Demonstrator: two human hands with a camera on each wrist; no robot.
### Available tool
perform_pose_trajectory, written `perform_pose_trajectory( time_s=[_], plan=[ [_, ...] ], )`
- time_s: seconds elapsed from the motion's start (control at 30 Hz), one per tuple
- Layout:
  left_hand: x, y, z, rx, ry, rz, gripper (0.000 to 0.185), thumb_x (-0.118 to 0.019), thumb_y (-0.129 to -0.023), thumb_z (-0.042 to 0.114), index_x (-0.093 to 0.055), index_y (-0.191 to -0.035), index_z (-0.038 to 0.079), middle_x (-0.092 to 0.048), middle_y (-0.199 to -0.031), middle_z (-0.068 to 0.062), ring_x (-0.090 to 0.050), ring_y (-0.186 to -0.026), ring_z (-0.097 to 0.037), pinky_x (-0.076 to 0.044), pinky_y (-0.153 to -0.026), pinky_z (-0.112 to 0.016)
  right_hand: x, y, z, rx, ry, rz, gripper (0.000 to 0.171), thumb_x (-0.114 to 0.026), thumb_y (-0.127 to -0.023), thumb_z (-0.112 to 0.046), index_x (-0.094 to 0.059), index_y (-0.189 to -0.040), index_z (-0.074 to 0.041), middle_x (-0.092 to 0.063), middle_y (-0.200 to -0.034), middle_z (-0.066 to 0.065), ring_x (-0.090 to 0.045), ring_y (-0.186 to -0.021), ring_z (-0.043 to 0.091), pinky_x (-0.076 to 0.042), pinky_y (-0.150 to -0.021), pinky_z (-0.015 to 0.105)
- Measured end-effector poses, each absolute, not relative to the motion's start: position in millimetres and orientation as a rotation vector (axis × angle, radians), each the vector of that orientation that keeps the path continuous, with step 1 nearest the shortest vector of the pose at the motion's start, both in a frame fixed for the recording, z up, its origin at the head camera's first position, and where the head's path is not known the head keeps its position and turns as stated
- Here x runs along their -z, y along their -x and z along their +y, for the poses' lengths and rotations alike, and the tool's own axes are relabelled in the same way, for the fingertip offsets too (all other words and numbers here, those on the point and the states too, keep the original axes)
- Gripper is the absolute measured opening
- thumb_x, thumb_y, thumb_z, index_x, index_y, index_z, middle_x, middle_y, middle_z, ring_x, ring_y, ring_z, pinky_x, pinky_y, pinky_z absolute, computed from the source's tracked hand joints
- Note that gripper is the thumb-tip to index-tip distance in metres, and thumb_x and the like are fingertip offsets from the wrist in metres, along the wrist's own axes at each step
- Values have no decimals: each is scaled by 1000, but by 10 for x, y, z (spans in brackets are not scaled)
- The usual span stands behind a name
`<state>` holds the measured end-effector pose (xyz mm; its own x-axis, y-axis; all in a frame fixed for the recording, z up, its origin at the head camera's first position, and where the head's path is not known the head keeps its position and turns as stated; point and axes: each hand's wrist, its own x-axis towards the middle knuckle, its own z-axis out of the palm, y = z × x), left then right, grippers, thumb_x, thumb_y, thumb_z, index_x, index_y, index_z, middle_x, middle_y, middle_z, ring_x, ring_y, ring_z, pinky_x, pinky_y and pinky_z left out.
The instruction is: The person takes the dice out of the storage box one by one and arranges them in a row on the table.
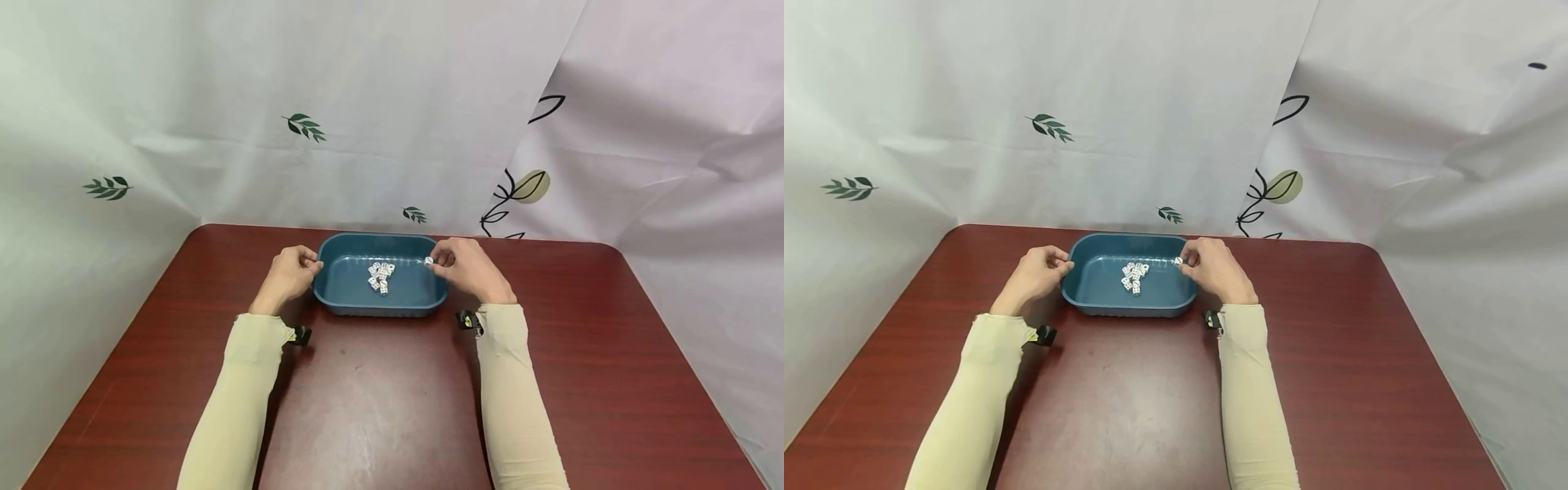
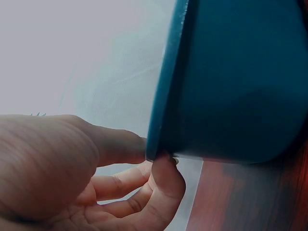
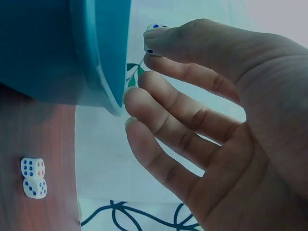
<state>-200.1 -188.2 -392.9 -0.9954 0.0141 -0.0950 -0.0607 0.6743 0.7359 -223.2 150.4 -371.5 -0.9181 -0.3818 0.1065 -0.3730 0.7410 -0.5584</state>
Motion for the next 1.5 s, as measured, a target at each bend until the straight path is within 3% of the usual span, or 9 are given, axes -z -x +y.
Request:
perform_pose_trajectory(
  time_s=[0.27,0.6,1.5],
  plan=[
    [3901,2015,-1898,-1246,36,2797,28,-58,-104,18,-60,-119,-6,-63,-100,-18,-63,-79,-24,-53,-71,-28,3649,2260,1657,951,585,2929,7,-75,-92,-14,-73,-97,-9,-68,-86,6,-65,-75,18,-54,-72,33],
    [3950,2014,-1890,-1224,20,2797,28,-58,-104,17,-59,-119,-6,-63,-99,-18,-63,-78,-23,-53,-70,-28,3683,2230,1804,951,532,2941,8,-75,-93,-16,-75,-100,-11,-70,-87,5,-67,-81,19,-53,-78,35],
    [3954,2024,-1921,-1202,0,2812,28,-58,-103,17,-60,-119,-7,-63,-99,-18,-63,-77,-22,-52,-69,-26,3982,2283,2216,950,267,2957,10,-72,-94,-18,-74,-100,-10,-69,-88,7,-63,-83,22,-50,-77,34]
  ],
)
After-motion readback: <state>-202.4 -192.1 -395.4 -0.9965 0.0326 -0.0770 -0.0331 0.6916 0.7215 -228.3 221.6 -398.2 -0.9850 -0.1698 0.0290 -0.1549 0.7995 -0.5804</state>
